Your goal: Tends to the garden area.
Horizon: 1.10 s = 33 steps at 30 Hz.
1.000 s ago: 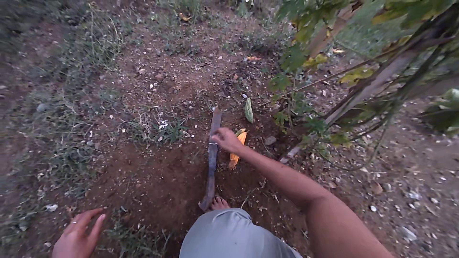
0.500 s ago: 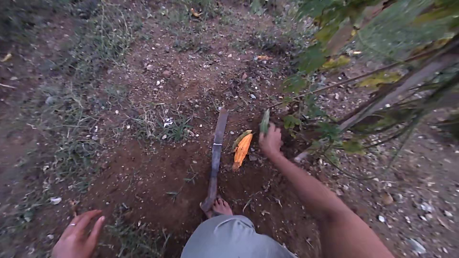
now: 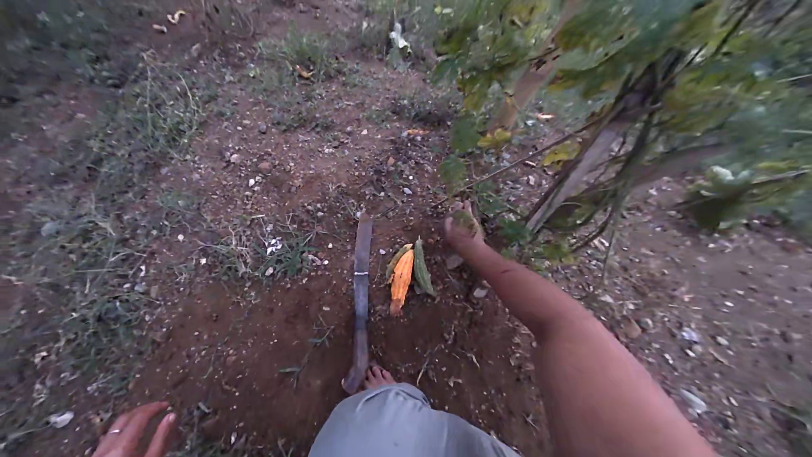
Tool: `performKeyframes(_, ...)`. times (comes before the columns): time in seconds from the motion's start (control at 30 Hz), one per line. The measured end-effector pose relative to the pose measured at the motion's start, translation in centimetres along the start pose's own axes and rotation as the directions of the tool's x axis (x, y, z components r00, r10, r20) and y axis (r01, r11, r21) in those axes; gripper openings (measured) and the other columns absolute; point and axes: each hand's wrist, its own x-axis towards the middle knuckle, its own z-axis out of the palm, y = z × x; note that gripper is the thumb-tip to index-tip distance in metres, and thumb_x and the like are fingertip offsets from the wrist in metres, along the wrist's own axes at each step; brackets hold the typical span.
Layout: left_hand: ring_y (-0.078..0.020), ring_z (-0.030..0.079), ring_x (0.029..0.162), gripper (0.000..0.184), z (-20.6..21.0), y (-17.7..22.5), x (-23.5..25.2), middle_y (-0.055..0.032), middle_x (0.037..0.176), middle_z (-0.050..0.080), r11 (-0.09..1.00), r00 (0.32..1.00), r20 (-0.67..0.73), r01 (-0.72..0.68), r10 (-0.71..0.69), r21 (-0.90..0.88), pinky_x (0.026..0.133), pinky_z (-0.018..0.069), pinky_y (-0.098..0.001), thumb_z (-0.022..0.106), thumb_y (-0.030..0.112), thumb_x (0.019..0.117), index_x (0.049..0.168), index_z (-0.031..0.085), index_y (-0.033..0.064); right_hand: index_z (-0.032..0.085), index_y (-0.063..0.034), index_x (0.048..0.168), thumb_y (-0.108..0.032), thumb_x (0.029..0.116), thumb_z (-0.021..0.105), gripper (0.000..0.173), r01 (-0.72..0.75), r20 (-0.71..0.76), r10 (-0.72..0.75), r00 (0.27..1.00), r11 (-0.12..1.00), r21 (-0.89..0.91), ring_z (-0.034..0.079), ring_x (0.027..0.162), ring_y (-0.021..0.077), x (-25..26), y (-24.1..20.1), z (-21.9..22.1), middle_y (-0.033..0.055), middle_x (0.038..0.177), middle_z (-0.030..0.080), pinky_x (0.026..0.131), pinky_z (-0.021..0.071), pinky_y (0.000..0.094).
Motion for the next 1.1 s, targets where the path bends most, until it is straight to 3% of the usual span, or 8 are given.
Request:
performKeyframes(0.07,-0.0516,0.062,0.116,0.033,-0.1,0.0,-0.2,-0.0345,0.125,0.063,1.0,1.0,-0.011,-0.016,0.016,-0.006,0.101,0.0473,-0.0631,0.06,0.016,0.1008,0.12,0.067,-0.0096,0.052,0.0115,0.141,0.001,0.1069,0.042,0.037,-0.003,0.084,0.003,0.996,1.0,0.005,0.04,0.146,0.0429,-0.3,0.0,0.3,0.0289,0.151,0.049,0.124,0.0232,0.0576)
performKeyframes(0.23,-0.0492,0.063,0.117,0.033,0.9,0.0,-0.1,-0.0331,0.126,0.063,0.997,0.997,0.037,-0.065,0.066,-0.035,0.102,0.048,-0.0614,0.061,0.017,0.1002,0.119,0.067,-0.0093,0.054,0.0047,0.139,-0.006,0.1026,0.054,0.038,-0.056,-0.004,0.063,0.998,0.911,0.409,0.057,0.127,0.0506,-2.4,-2.8,1.7,0.0316,0.137,0.058,0.101,0.0477,0.0675)
performKeyframes(0.4,-0.0498,0.063,0.116,0.033,0.0,0.2,-0.5,-0.0331,0.125,0.064,0.998,0.999,0.004,-0.052,0.052,-0.047,0.101,0.0479,-0.0631,0.062,0.017,0.1002,0.119,0.068,-0.0091,0.058,0.0041,0.135,-0.022,0.1107,0.039,0.04,0.116,0.007,-0.154,0.988,0.772,0.625,0.06,0.126,0.0447,-7.8,-7.8,5.2,0.029,0.13,0.063,0.108,0.0447,0.0594)
performKeyframes(0.53,-0.0517,0.062,0.116,0.033,-0.6,-0.5,-1.2,-0.0348,0.124,0.063,0.997,0.997,-0.059,-0.05,0.046,-0.064,0.101,0.0473,-0.0636,0.061,0.017,0.1003,0.119,0.067,-0.0099,0.061,0.0,0.136,-0.035,0.1047,0.053,0.047,0.295,-0.031,-0.306,0.951,0.878,0.377,0.048,0.137,0.0441,-10.5,-6.6,3.7,0.0277,0.143,0.054,0.119,0.0281,0.0609)
performKeyframes(0.7,-0.0503,0.063,0.116,0.035,-0.4,-0.6,-1.7,-0.0328,0.126,0.063,0.998,0.999,-0.025,-0.04,0.038,-0.054,0.1,0.0474,-0.0657,0.061,0.019,0.1003,0.121,0.067,-0.0081,0.054,0.0137,0.137,0.005,0.0974,0.06,0.041,0.183,0.016,-0.183,0.983,0.979,-0.088,0.035,0.146,0.0531,-7.7,-0.2,0.0,0.0381,0.146,0.048,0.123,0.018,0.0664)
performKeyframes(0.8,-0.0484,0.064,0.114,0.032,-0.5,0.1,-1.7,-0.0288,0.125,0.065,0.999,0.997,-0.068,-0.035,0.032,-0.042,0.096,0.0492,-0.0665,0.063,0.02,0.0997,0.12,0.069,-0.0045,0.068,0.0088,0.122,0.002,0.1019,0.053,0.026,0.234,0.18,-0.188,0.966,0.931,-0.28,0.056,0.131,0.0433,-6.4,2.6,-0.6,0.025,0.125,0.068,0.125,0.0191,0.0589)
performKeyframes(1.0,-0.0476,0.068,0.106,0.031,-0.3,-0.2,-1.8,-0.0263,0.121,0.068,0.998,0.98,-0.189,-0.067,0.063,-0.014,0.089,0.0519,-0.0671,0.061,0.021,0.0989,0.117,0.071,-0.0023,0.059,0.0002,0.139,0.001,0.0996,0.055,0.04,0.186,0.014,-0.21,0.978,0.894,0.407,0.055,0.13,0.0497,-10.1,-1.4,2.9,0.0304,0.139,0.057,0.109,0.0429,0.0642)
performKeyframes(1.1,-0.0478,0.068,0.106,0.029,-0.1,-0.5,-1.7,-0.0266,0.12,0.068,0.998,0.981,-0.186,-0.059,0.056,-0.009,0.088,0.0517,-0.0678,0.062,0.02,0.0984,0.116,0.071,-0.0021,0.057,-0.0028,0.142,-0.001,0.1013,0.054,0.041,0.268,0.152,-0.372,0.916,0.848,0.457,0.056,0.13,0.0487,-13.6,-6.0,3.8,0.0292,0.141,0.056,0.107,0.0447,0.0643)
